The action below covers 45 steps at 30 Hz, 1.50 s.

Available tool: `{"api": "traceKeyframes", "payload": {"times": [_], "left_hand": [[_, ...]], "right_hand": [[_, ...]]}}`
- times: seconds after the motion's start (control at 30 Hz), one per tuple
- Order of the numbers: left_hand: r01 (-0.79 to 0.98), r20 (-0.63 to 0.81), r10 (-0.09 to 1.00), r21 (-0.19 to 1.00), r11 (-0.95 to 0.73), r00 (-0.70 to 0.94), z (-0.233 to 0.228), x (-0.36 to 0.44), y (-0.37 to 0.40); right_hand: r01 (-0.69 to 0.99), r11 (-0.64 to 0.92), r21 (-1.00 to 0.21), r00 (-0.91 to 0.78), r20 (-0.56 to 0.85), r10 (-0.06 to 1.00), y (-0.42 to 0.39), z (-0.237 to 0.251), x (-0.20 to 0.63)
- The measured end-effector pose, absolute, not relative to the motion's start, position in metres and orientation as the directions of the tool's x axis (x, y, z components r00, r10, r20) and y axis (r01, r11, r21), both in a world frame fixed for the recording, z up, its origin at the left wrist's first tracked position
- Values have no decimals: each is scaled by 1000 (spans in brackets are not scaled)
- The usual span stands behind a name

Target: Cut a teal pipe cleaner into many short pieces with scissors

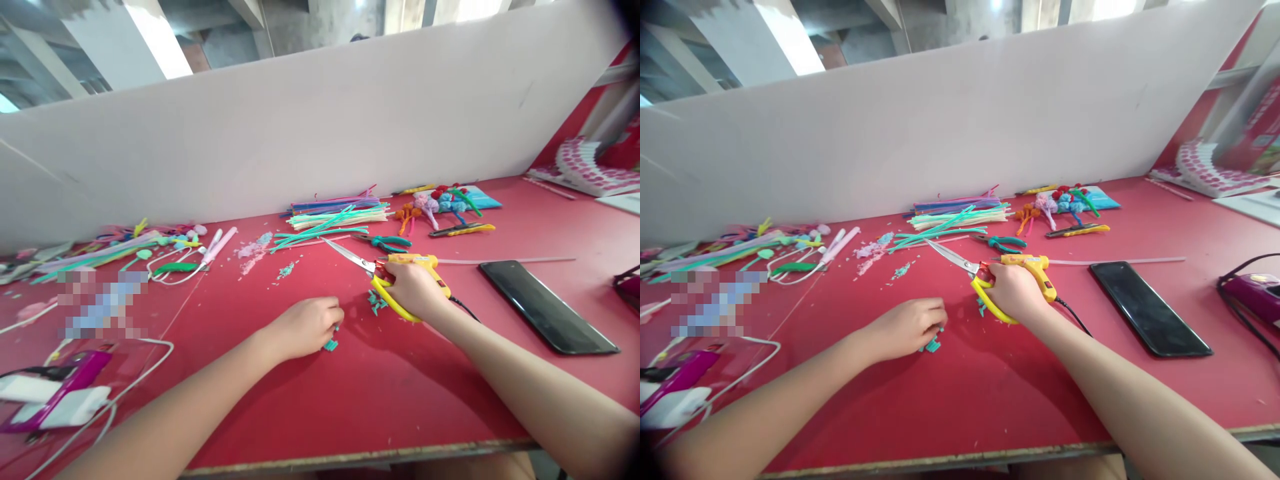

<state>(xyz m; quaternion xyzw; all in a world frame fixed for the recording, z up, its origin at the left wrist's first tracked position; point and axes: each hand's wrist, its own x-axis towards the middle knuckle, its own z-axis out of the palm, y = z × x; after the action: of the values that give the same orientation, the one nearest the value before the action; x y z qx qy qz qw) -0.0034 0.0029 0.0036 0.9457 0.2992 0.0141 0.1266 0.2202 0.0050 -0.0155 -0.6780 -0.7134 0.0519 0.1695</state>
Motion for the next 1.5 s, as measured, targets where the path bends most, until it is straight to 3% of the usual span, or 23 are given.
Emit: {"api": "traceKeyframes", "payload": {"times": [0.07,0.2,0.33,0.43,0.53,0.63,0.77,0.9,1.27,1.5], "left_hand": [[625,-28,656,336,-705,755,3,-6,6],[646,-85,797,639,-417,598,3,-10,16],[368,-76,875,922,-121,478,4,-2,25],[112,-82,891,993,35,446,5,11,23],[38,-115,880,993,110,462,0,24,13],[84,-132,892,991,106,432,-9,29,2],[336,-3,916,931,-145,401,-15,28,-7],[596,181,889,683,-421,420,-16,26,-12],[659,264,854,548,-516,449,-17,28,-18],[642,235,878,607,-468,418,-17,29,-20]], "right_hand": [[947,68,-315,-15,168,986,5,-15,220],[935,35,-353,21,153,988,7,-11,221],[877,36,-478,47,160,986,9,-9,228],[761,25,-648,63,113,992,8,-7,229],[625,19,-780,10,32,999,1,-4,220],[516,22,-856,-117,-45,992,-9,-1,205],[545,70,-836,-171,-29,985,-16,-5,192],[587,56,-808,-154,-44,987,-17,-9,189],[607,37,-794,-124,-48,991,-22,-8,186],[632,100,-768,-98,49,994,-21,-12,186]]}}
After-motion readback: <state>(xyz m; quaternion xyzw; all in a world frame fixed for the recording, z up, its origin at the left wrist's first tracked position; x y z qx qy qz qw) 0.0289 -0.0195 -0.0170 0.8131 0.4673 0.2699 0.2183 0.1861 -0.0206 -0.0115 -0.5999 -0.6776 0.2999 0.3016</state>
